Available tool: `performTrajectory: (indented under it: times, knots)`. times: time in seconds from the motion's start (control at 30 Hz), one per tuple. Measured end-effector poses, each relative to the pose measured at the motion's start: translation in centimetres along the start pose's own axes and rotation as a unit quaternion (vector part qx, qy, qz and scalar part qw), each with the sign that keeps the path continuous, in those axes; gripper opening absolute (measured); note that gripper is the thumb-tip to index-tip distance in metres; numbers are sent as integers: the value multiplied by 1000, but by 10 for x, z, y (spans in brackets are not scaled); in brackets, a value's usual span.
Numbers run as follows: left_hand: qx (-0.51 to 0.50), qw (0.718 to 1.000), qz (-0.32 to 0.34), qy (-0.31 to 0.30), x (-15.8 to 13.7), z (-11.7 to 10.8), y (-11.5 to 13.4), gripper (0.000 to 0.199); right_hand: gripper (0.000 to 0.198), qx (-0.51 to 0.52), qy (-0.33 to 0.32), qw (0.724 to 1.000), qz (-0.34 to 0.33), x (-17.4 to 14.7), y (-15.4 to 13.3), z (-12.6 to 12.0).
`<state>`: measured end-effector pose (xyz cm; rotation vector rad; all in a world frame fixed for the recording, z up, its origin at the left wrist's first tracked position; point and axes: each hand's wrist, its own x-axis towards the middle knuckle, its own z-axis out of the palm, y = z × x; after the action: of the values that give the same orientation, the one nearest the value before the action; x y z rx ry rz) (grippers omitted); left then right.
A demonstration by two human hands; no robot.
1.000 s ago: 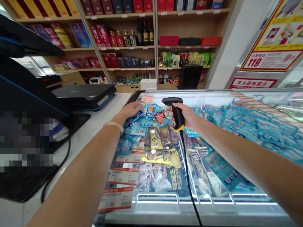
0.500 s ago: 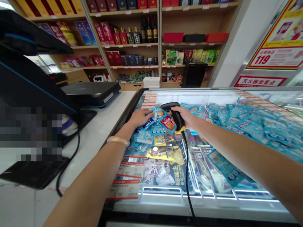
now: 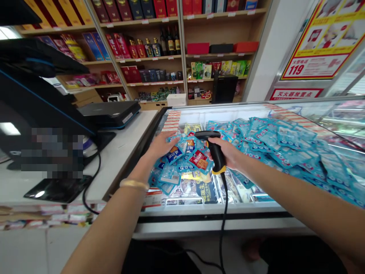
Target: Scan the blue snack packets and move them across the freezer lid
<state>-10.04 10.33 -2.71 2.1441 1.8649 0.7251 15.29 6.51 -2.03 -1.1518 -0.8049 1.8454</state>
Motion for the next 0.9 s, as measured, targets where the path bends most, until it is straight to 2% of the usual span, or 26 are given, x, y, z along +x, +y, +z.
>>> performTrajectory:
  times: [0.1, 0.2, 0.27, 0.37, 0.47, 0.57, 0.67, 0.73, 0.8, 0.87, 0.9]
  knots:
    - [24, 1000, -4, 1, -9, -14, 21, 55, 15, 16, -16, 999, -37, -16, -2, -13]
    - [33, 999, 20, -25, -20, -12, 51, 57, 19, 23, -30, 998, -40, -32, -2, -27]
    - [54, 994, 64, -76, -26, -2, 71, 60, 22, 16, -38, 999, -25, -39, 0, -36]
    - [134, 971, 109, -167, -32, 15, 93, 76, 25, 5, -63, 998, -14, -44, 5, -52]
    - [201, 958, 81, -186, -36, 24, 103, 82, 21, 24, -95, 994, -38, -43, 9, -63]
    - [196, 963, 90, -160, -39, 25, 100, 76, 20, 46, -113, 991, -51, -42, 10, -68]
    - [117, 980, 120, -110, -40, 25, 92, 56, 19, 57, -115, 991, -48, -44, 8, -68]
    - [37, 991, 105, -79, -40, 26, 88, 37, 19, 62, -116, 990, -44, -47, 5, -66]
    - [-62, 994, 78, -39, -39, 27, 88, 27, 20, 66, -118, 990, -43, -50, 3, -65]
    - [-195, 980, 43, -5, -38, 30, 91, 32, 21, 67, -117, 990, -46, -53, 1, -63]
    - [-274, 962, 14, 0, -37, 32, 94, 37, 21, 68, -115, 990, -48, -54, 1, -63]
